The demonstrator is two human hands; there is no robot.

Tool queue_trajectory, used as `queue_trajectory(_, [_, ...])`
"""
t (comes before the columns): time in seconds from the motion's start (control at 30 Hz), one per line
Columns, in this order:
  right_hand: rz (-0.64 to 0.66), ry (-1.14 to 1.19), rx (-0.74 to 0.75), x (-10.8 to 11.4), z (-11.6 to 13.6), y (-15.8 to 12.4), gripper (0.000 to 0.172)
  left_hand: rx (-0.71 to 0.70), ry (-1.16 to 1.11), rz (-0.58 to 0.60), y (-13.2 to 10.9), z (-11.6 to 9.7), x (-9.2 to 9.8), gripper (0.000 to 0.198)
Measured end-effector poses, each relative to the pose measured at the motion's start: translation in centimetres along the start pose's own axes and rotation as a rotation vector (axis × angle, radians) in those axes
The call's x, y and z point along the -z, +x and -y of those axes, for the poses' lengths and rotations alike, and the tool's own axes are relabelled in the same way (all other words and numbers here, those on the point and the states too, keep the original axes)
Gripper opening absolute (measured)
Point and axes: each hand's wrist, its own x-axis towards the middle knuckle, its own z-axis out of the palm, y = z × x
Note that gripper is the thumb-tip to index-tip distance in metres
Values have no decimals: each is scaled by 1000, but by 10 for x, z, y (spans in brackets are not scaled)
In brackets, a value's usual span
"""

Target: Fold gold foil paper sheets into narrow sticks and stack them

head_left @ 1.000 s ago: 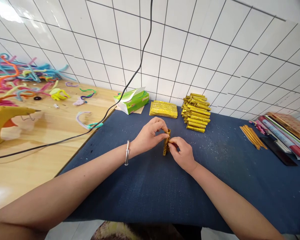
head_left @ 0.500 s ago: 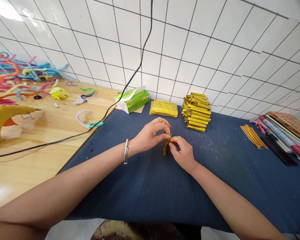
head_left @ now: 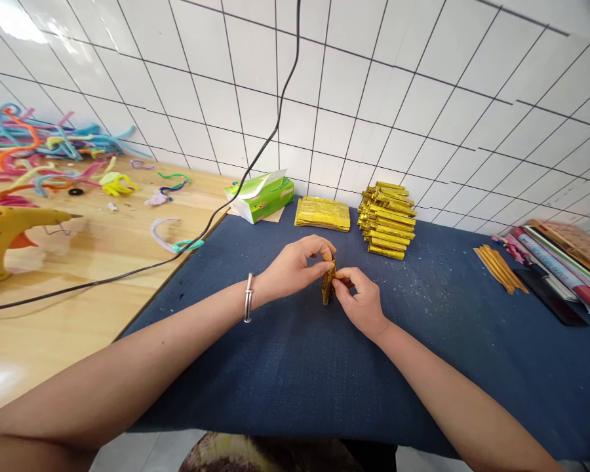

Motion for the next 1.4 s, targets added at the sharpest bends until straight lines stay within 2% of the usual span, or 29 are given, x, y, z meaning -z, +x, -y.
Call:
queue_trajectory(0.27, [8, -87, 106, 0, 1, 0, 13, -8, 61, -11, -1, -4, -1, 5])
queue_trajectory(0.73, [-14, -142, 130, -1, 7, -1, 13, 64, 182, -120, -4, -11, -9, 9])
queue_trajectory(1.1, [-8, -234, 229, 0, 7, -1, 14, 124, 233, -155, -4, -8, -12, 7])
queue_trajectory(1.27, [-1, -259, 242, 0, 7, 0, 14, 119, 205, -202, -6, -6, -13, 9])
queue_trajectory(1.4, [0, -274, 229, 1, 7, 0, 14, 133, 170, -177, -6, -5, -14, 7])
